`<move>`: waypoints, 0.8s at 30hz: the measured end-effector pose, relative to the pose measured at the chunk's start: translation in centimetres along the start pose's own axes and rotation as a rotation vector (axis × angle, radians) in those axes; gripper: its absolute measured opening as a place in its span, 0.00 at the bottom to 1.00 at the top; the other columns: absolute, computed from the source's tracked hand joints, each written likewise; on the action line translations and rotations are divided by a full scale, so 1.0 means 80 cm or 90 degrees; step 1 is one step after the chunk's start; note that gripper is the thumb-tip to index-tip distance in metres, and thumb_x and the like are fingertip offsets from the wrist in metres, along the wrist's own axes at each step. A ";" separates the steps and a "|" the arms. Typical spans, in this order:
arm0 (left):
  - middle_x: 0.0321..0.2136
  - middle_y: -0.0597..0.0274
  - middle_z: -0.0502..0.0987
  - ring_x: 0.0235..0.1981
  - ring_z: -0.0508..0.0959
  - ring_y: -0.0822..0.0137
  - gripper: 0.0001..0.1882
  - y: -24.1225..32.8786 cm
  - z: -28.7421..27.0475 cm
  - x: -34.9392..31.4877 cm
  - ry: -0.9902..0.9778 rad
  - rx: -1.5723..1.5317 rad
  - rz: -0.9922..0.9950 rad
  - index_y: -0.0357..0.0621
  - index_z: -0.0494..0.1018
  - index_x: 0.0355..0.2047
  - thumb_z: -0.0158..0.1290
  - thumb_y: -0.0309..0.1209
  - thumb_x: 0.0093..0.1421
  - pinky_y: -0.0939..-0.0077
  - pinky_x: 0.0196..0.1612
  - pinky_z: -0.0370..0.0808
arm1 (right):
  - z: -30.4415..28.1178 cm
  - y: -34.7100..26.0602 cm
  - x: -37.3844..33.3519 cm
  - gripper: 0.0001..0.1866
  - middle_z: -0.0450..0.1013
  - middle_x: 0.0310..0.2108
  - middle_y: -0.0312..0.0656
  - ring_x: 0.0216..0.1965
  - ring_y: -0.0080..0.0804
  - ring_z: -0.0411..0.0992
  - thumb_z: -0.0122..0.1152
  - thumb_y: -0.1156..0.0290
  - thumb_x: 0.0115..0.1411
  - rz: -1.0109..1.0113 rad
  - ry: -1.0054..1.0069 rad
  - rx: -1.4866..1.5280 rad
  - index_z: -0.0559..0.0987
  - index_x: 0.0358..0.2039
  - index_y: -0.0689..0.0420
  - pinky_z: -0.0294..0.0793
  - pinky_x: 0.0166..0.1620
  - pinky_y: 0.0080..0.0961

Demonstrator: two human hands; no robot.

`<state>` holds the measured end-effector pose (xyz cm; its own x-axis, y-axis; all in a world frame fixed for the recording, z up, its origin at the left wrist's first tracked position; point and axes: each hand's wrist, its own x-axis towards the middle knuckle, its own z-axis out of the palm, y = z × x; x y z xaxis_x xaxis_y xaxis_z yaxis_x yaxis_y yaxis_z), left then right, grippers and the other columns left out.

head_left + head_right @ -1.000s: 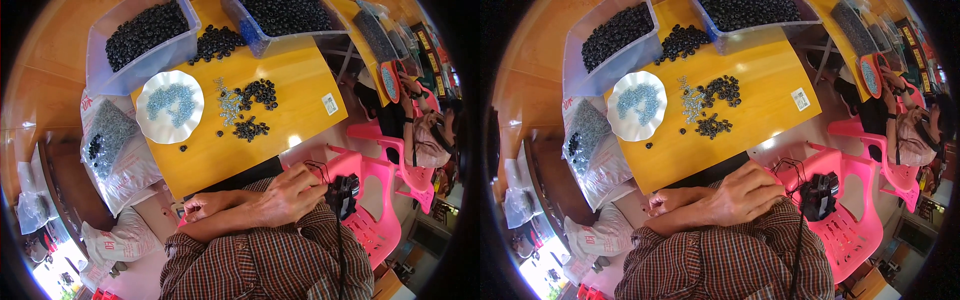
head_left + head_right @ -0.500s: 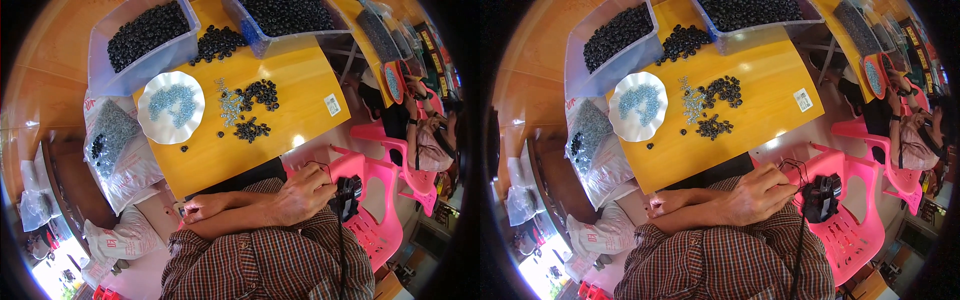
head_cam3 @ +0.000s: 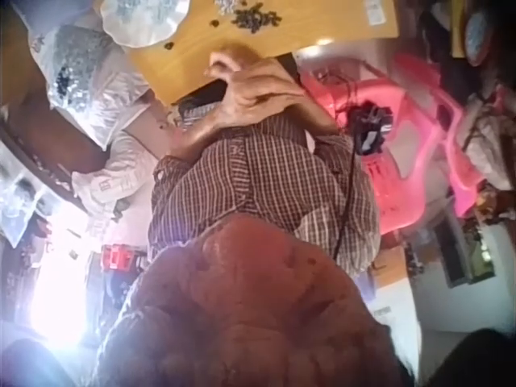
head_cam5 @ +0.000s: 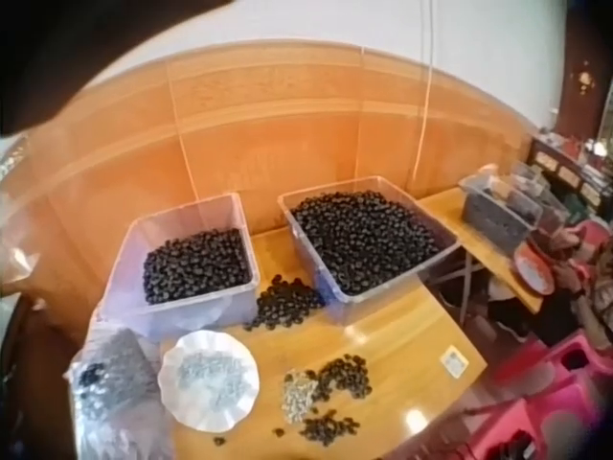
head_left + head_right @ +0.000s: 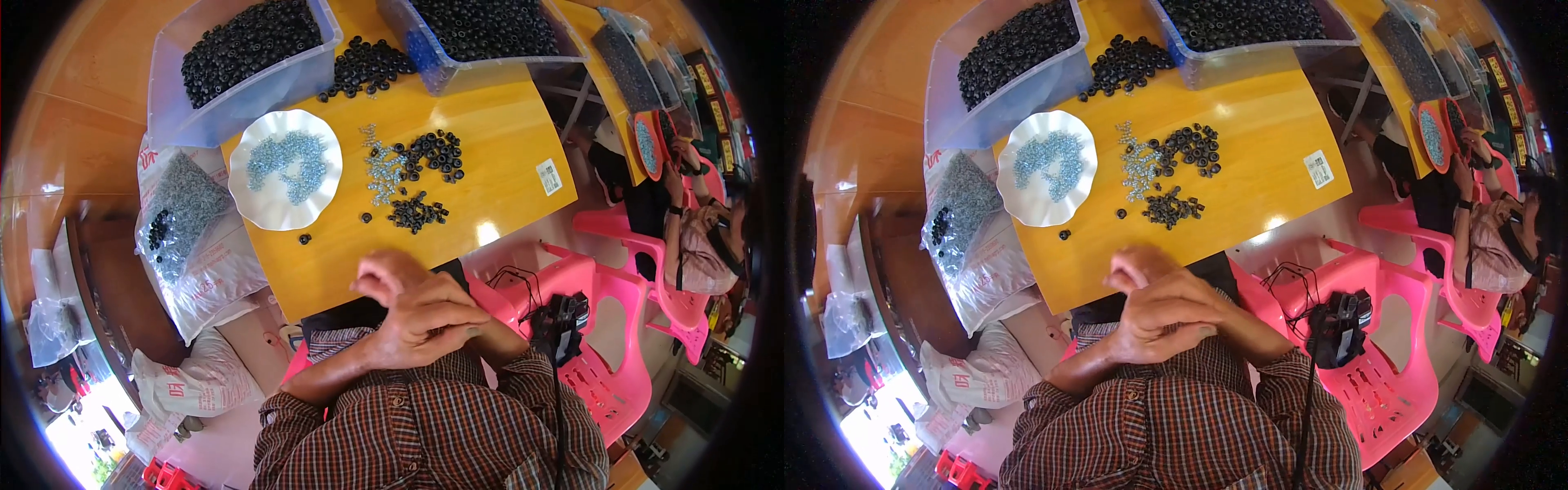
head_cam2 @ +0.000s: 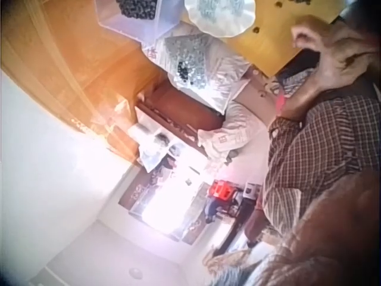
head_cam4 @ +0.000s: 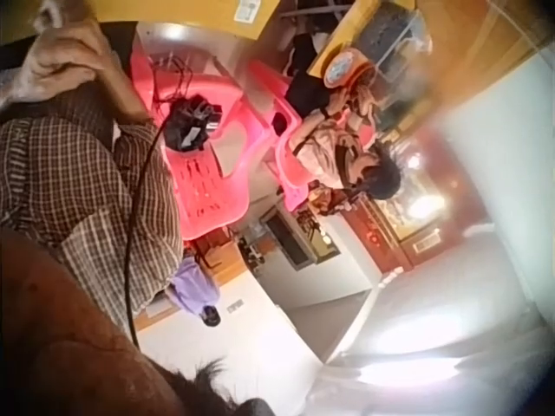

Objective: The user is manually sorting small black components from a pile on the table into a white bowl.

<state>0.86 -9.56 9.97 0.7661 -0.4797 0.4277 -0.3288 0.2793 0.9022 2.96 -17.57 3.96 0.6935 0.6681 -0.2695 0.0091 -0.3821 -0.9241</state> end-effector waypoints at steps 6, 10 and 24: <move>0.30 0.57 0.76 0.32 0.74 0.65 0.10 -0.003 -0.027 -0.026 0.085 0.012 -0.114 0.35 0.77 0.36 0.56 0.18 0.52 0.75 0.36 0.71 | -0.057 0.010 -0.011 0.06 0.70 0.27 0.46 0.24 0.51 0.71 0.59 0.67 0.55 0.023 0.494 -0.206 0.73 0.29 0.55 0.70 0.26 0.41; 0.30 0.57 0.76 0.31 0.74 0.68 0.10 -0.010 -0.033 -0.033 0.127 0.052 -0.213 0.37 0.78 0.35 0.55 0.17 0.52 0.78 0.35 0.70 | -0.085 0.022 0.003 0.05 0.70 0.27 0.44 0.22 0.38 0.73 0.63 0.75 0.51 0.032 0.659 -0.317 0.75 0.29 0.56 0.71 0.24 0.31; 0.29 0.57 0.77 0.31 0.76 0.67 0.09 -0.030 -0.045 -0.052 0.192 0.117 -0.265 0.37 0.78 0.34 0.55 0.17 0.52 0.78 0.36 0.73 | -0.089 0.036 0.040 0.10 0.71 0.28 0.40 0.22 0.37 0.73 0.66 0.69 0.50 0.051 0.627 -0.390 0.76 0.33 0.51 0.71 0.25 0.32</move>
<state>0.48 -5.24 5.82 0.9677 -0.2511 0.0210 -0.0339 -0.0473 0.9983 10.37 -21.07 2.40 0.9653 -0.0540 0.2553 0.1007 -0.8255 -0.5553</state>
